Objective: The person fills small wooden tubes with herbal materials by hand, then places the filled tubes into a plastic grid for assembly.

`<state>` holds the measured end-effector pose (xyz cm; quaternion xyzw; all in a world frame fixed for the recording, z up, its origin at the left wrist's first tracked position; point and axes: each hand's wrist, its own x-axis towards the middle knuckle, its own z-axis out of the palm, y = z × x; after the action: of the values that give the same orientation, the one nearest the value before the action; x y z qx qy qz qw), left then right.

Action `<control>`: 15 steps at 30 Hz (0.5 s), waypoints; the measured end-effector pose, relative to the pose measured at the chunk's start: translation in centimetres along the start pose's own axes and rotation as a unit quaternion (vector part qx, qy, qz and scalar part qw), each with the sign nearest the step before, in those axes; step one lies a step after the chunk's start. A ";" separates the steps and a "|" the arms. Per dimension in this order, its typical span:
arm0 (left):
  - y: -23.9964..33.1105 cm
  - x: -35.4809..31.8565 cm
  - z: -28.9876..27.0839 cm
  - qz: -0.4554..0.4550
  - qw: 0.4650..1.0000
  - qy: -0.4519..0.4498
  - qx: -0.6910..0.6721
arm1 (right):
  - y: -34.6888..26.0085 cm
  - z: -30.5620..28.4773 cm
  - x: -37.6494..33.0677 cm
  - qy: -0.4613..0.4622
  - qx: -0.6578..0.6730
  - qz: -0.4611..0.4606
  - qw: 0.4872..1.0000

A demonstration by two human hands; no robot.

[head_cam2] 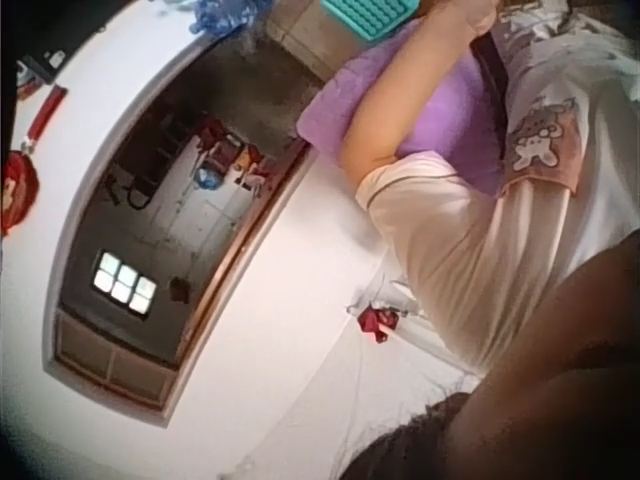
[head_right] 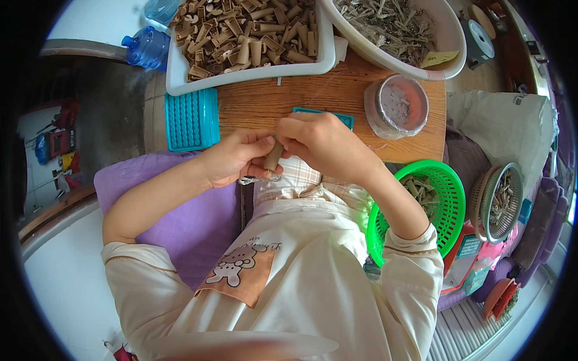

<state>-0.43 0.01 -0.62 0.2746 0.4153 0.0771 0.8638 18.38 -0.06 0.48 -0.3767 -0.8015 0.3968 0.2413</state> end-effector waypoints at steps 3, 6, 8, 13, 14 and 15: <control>-0.3 0.2 0.0 -0.032 0.998 -0.017 0.051 | -0.2 0.2 -0.7 -0.050 0.012 -0.028 0.998; -0.9 0.4 0.1 -0.058 0.995 -0.031 0.078 | -0.4 0.6 -1.6 -0.069 0.038 0.007 0.997; -0.8 0.4 0.3 -0.063 0.994 -0.047 0.075 | -0.2 0.5 -2.2 -0.073 0.041 0.015 0.996; -0.9 0.4 1.0 -0.095 0.981 -0.118 0.123 | -0.4 0.8 -3.2 -0.066 0.134 0.047 0.988; -0.8 0.5 1.0 -0.093 0.982 -0.119 0.115 | -0.3 0.9 -3.5 -0.066 0.134 0.045 0.988; -0.6 0.5 1.0 -0.093 0.982 -0.119 0.115 | -0.2 0.9 -3.8 -0.041 0.124 0.034 0.991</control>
<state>0.64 -0.75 -0.79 0.3396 0.3396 -0.0852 0.8730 19.97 -3.57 -0.25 -0.3545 -0.7418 0.5163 0.2396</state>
